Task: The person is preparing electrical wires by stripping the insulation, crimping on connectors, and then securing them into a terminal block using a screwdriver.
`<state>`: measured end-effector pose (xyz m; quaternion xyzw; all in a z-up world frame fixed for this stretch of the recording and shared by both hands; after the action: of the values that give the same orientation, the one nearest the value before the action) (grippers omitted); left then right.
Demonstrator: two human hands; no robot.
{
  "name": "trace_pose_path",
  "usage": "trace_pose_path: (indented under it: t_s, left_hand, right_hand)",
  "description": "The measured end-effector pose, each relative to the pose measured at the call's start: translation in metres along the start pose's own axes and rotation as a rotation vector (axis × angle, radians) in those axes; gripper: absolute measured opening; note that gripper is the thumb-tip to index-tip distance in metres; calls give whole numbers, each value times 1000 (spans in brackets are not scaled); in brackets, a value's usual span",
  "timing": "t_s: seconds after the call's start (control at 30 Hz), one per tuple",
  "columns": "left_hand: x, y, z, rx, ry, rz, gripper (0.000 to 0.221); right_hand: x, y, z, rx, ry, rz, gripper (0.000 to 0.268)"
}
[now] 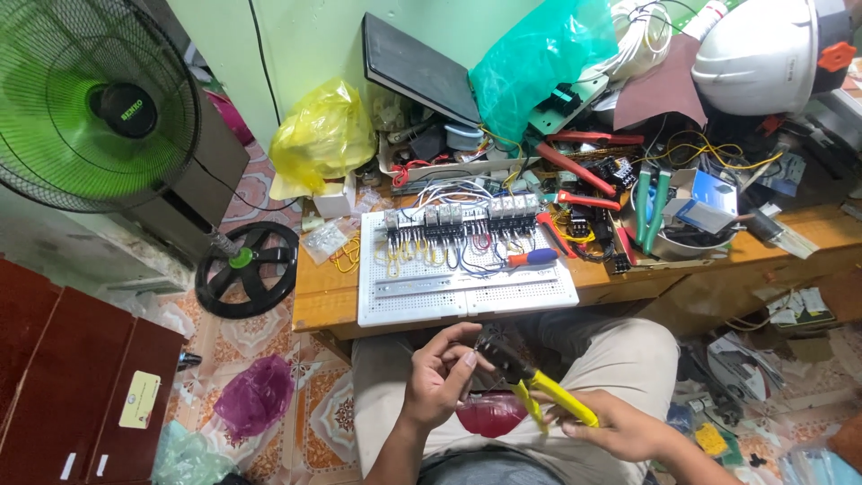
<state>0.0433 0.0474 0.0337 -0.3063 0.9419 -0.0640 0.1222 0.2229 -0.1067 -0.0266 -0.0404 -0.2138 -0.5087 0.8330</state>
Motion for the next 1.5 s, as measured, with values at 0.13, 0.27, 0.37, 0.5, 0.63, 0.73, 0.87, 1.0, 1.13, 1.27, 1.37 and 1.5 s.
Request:
trace_pose_path:
  t_s: [0.13, 0.27, 0.37, 0.5, 0.63, 0.73, 0.87, 1.0, 1.13, 1.27, 1.37, 1.5]
  left_hand:
    - [5, 14, -4, 28, -48, -69, 29]
    - [6, 27, 7, 72, -96, -123, 18]
    - [6, 36, 19, 189, -118, -239, 21]
    - [8, 43, 29, 355, -153, -323, 20]
    - [8, 47, 41, 334, -106, -382, 20]
    - [5, 48, 43, 307, -151, -387, 21]
    - [5, 50, 47, 327, -137, -362, 20]
    - [8, 54, 41, 303, -174, -373, 19]
    - [6, 57, 36, 341, -244, -436, 21]
    - [0, 53, 42, 386, -262, -456, 18]
    - [-8, 39, 39, 408, -269, -387, 18]
    - [-6, 28, 33, 468, -218, -354, 20]
  right_hand:
    - [0, 5, 3, -202, 193, -96, 65]
    - [29, 60, -37, -692, 213, -356, 80]
    - [78, 133, 5, -218, 68, -769, 59]
    - [160, 252, 2, 433, -356, -1274, 59]
    - [178, 368, -46, 1038, -742, -1194, 75]
    - [162, 396, -45, 1094, -908, -1083, 81]
    - [142, 399, -26, 885, -934, -1084, 88]
    - [126, 399, -29, 908, -894, -988, 89]
    - [126, 361, 5, 1075, -678, -1171, 80]
    - [77, 219, 88, 824, -97, -1139, 36]
    - [27, 114, 114, 794, 237, -857, 28]
    - [-39, 13, 119, 809, 536, -504, 38]
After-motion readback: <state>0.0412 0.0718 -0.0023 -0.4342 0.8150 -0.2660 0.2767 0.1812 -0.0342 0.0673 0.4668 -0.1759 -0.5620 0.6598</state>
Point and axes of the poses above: each hand's wrist, its own x-axis away from the middle knuckle, its own y-axis out of the back of the hand, z = x × y, the point moved 8 cm from there along -x, towards the middle knuckle, and after that the axes turned 12 degrees about z, right-handed, at the moved point
